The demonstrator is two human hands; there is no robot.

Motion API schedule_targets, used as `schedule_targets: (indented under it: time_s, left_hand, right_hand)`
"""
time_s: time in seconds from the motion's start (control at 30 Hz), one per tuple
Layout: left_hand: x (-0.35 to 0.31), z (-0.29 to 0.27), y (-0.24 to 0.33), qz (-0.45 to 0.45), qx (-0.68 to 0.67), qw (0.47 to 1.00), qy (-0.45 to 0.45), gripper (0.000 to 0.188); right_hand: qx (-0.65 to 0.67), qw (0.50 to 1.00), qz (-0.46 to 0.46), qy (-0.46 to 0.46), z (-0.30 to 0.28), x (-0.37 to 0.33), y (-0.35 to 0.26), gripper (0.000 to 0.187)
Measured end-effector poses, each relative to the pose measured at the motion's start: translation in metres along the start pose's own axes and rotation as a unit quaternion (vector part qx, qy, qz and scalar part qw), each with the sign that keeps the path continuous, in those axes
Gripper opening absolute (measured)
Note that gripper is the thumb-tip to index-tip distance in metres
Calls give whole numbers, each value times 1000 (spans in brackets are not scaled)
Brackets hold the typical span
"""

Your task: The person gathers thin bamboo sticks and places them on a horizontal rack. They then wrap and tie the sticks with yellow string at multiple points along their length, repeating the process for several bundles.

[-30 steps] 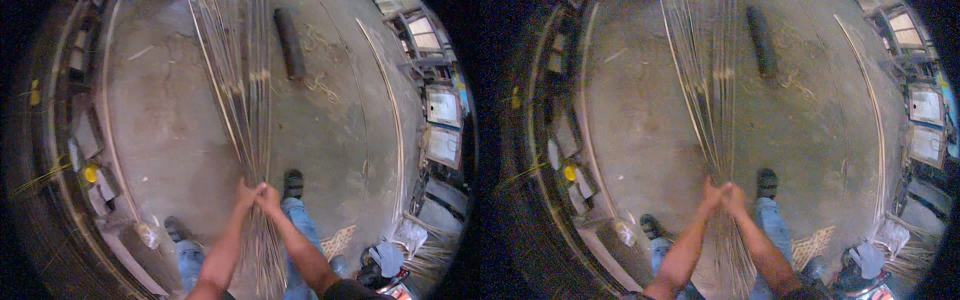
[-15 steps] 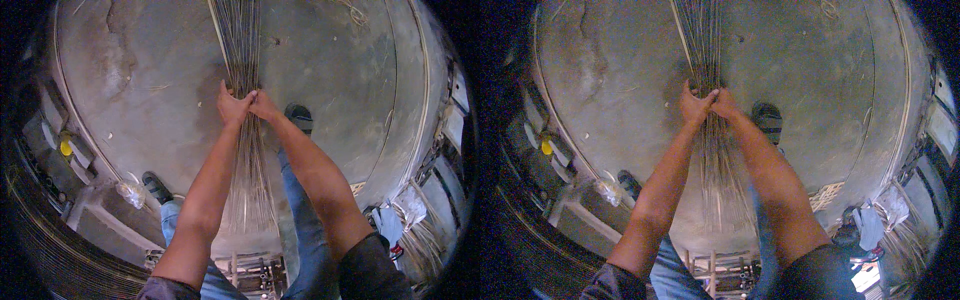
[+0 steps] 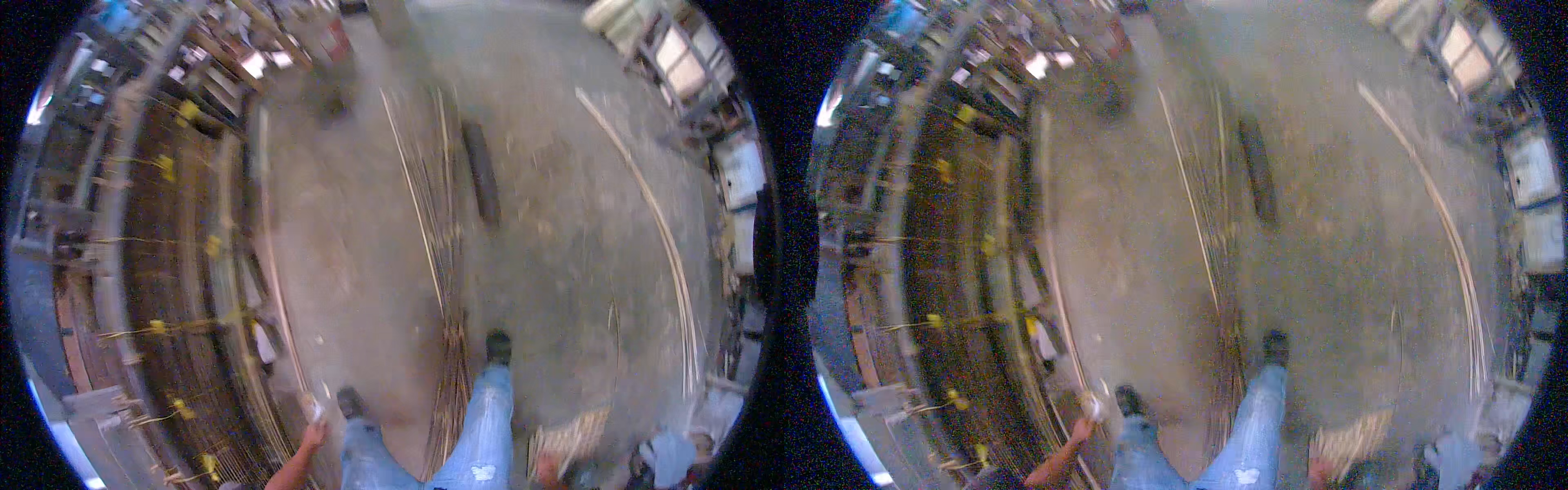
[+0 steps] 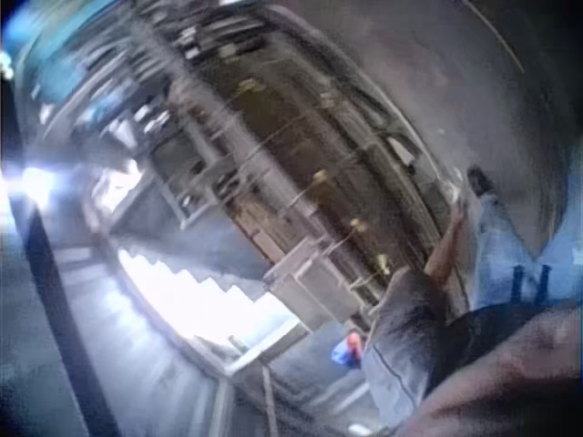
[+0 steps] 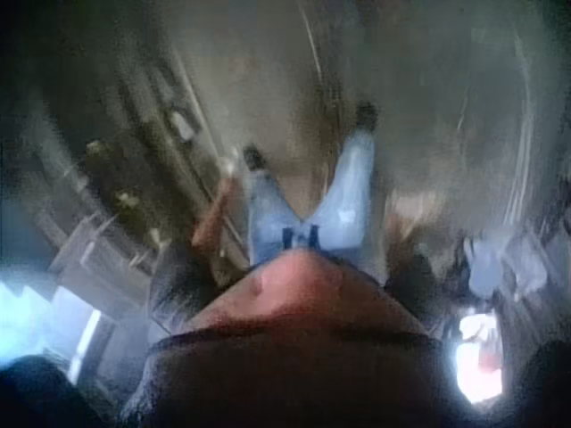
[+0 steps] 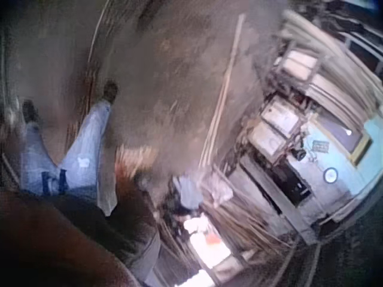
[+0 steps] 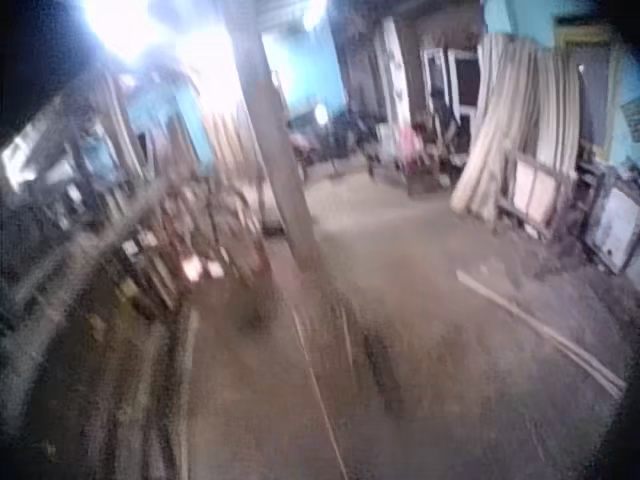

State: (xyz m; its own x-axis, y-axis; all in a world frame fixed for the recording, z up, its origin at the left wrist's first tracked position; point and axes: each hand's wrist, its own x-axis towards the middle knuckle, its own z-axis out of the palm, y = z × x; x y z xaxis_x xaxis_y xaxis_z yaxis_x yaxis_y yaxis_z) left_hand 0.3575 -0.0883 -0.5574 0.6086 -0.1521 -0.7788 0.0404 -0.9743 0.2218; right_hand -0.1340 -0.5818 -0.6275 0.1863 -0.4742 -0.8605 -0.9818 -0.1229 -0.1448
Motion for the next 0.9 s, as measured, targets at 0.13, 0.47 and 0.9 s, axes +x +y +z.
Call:
schedule_targets:
  time_s: [0.13, 0.47, 0.9]
  left_hand:
    - [-123, -98, 19, -19, -253, 955, 150, 20]
    - [-212, -63, 121, -56, -217, 963, 149, 35]
    - [68, -245, 203, 45, -343, 908, 236, 59]
  right_hand:
    - [-106, 988, -82, -74, -53, -5, -76, 44]
    - [-32, 793, -501, 345, -368, 182, -468, 20]
    - [59, 944, -323, 29, -320, 106, -655, 14]
